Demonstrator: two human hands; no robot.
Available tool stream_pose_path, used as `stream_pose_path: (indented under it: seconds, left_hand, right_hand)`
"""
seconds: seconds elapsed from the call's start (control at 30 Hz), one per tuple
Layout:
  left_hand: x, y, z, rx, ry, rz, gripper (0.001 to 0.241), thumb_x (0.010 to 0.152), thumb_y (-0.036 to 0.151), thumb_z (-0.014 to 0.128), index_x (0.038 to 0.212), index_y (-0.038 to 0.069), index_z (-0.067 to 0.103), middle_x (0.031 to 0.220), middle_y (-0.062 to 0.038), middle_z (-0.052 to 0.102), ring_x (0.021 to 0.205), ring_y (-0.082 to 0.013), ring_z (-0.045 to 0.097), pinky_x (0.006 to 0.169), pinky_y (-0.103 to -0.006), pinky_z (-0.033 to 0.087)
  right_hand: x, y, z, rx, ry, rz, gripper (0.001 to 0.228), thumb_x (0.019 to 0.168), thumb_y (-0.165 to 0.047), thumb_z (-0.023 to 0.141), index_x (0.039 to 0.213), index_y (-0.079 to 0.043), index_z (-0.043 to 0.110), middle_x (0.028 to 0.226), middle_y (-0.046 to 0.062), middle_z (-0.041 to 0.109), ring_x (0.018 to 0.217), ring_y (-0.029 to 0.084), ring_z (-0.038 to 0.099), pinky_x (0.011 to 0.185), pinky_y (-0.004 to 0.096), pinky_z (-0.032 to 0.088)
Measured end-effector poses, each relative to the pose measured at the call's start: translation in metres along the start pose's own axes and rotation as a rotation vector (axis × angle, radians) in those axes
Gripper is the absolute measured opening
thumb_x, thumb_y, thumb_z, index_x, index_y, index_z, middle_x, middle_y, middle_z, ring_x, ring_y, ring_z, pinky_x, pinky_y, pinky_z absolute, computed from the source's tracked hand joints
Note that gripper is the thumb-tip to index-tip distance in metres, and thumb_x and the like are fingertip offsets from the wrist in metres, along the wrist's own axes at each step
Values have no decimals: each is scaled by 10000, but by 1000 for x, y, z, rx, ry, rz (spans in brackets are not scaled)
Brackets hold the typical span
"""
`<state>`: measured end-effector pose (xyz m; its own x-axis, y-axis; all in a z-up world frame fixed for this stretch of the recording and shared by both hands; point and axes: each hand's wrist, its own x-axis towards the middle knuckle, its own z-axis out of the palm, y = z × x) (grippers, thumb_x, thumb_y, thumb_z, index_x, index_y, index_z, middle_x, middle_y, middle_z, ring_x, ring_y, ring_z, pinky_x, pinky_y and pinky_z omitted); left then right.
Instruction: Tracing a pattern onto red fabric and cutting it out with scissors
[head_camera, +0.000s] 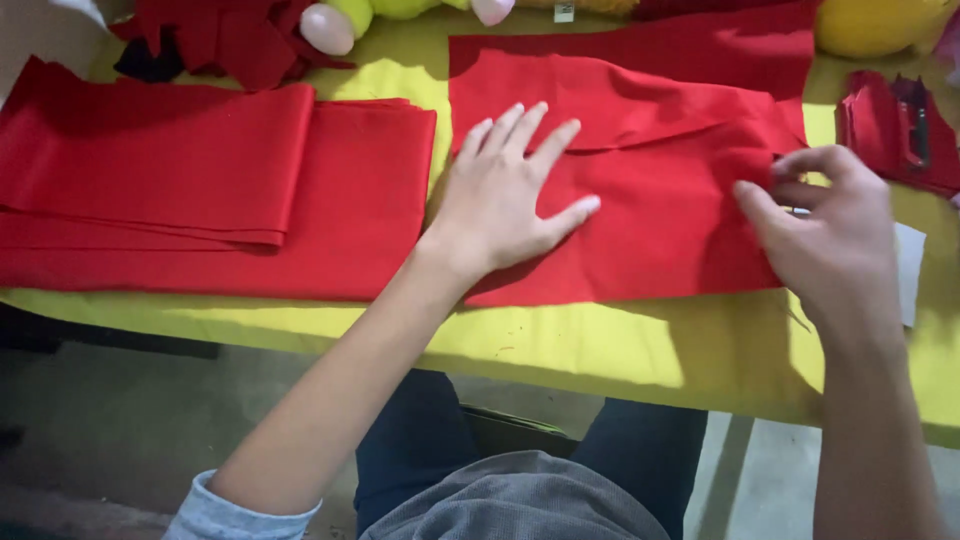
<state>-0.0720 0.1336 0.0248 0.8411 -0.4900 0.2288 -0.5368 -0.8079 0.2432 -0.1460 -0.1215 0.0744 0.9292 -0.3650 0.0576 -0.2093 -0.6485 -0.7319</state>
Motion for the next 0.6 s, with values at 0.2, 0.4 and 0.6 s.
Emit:
stream_pose_path:
  seconds: [0.2, 0.4, 0.6]
  left_hand:
    - [-5, 4, -8, 1, -202, -8, 840, 959, 747, 334, 1632, 264, 199, 1698, -166, 71, 1562, -330, 40, 1231, -512, 42]
    - [8, -14, -19, -10, -285, 111, 847, 944, 759, 331, 1636, 290, 190, 1708, -126, 58, 1564, -322, 21, 1238, -486, 20]
    - [-18, 22, -32, 134, -123, 72, 677, 1023, 520, 443, 1603, 221, 267, 1693, -148, 76, 1551, -294, 69, 1255, -464, 49]
  right_hand:
    - [-26, 23, 4, -195, 40, -359, 344, 981, -81, 798, 1277, 5, 646, 1228, 196, 674, 907, 287, 669, 741, 398, 587]
    - [-36, 20, 16, -249, 20, -375, 130, 994, -93, 784, 1113, -44, 796, 896, 93, 761, 628, 167, 564, 615, 311, 495]
    - [-44, 23, 15, -225, 85, -468, 191, 994, -26, 767, 1175, 32, 772, 986, 160, 770, 757, 231, 697, 737, 327, 590]
